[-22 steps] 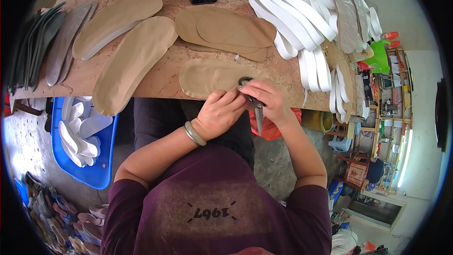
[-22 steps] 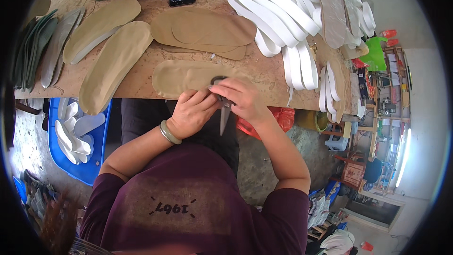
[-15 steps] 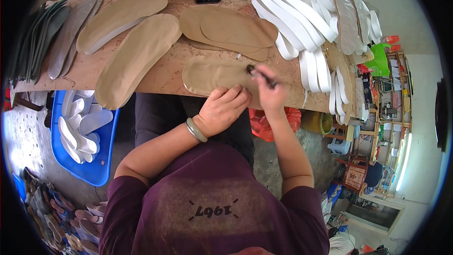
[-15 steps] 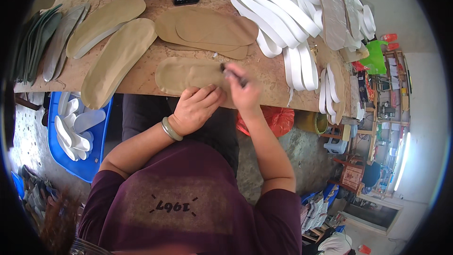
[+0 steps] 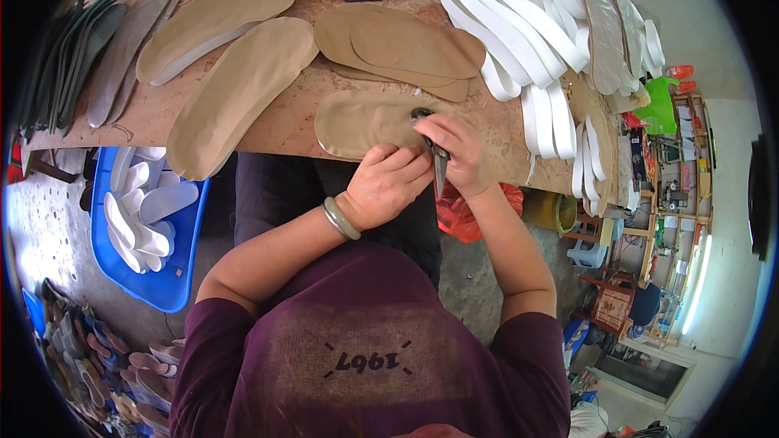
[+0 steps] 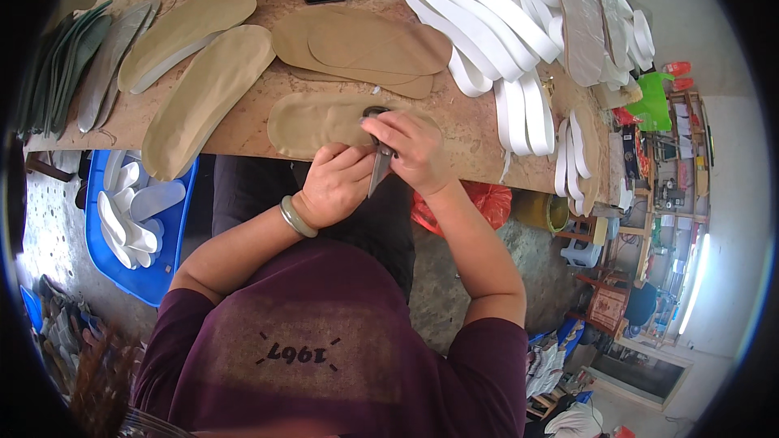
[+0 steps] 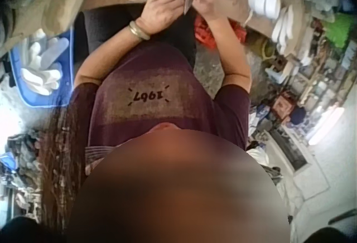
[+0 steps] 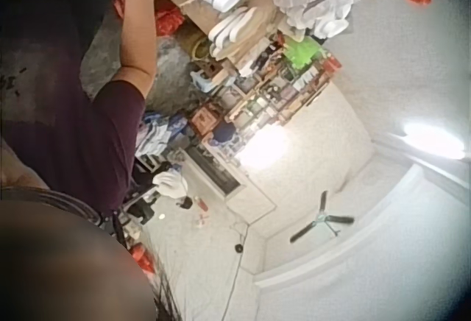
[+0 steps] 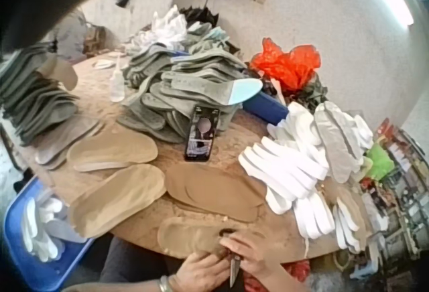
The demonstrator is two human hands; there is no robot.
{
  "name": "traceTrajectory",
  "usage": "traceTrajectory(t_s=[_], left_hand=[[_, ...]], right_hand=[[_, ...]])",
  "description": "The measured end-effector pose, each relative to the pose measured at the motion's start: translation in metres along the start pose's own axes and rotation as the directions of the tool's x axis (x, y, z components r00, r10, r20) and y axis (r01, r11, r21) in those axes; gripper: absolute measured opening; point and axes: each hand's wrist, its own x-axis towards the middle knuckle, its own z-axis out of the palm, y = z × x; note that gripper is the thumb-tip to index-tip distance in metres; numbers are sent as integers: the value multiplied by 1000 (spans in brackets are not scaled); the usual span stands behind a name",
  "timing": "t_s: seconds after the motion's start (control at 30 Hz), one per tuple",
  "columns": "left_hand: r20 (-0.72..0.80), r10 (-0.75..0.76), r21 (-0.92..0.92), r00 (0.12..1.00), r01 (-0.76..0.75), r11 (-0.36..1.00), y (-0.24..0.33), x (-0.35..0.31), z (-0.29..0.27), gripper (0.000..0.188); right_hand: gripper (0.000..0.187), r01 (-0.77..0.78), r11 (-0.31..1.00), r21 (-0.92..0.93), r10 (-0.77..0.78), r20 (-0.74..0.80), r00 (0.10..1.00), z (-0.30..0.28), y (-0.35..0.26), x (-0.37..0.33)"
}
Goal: Cutting and trimming excess material from shoe insoles using scissors.
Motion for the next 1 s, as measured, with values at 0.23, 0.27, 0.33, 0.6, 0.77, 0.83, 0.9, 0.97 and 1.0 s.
traceTrajectory(t_s=[0.23,0.27,0.33,0.6,0.77,0.83,0.9,0.97,1.0], left_hand=[[33,-51,-58,998,53,997,2,4,-11,34],[33,-53,-56,998,55,997,2,4,-12,34],[15,-56,14,998,55,998,1,5,-13,35],[-18,-1,72,1000,2,997,-3,-2,-5,35],[48,-23,142,999,16,990,-2,-3,-7,36],[57,-14,195,998,3,981,0,-5,-6,36],[60,-11,194,998,-1,981,-1,-5,-6,37],[65,0,189,998,-13,982,-3,-3,-5,37],[41,3,195,999,-11,981,-4,-5,-3,39]], right_hand=[[23,-399,514,760,739,-156,655,14,10,-2],[23,-331,466,821,733,-149,663,12,13,-4],[24,-413,488,769,689,-48,723,1,8,-8],[28,-7,982,191,8,-5,1000,10,8,7],[19,-433,509,743,741,-123,660,20,8,7],[21,-327,350,878,800,-99,592,12,12,3],[21,-408,671,619,526,-10,850,0,14,-3],[25,-209,937,279,184,110,977,-16,-4,15],[25,-209,937,281,184,112,976,-11,-3,18]])
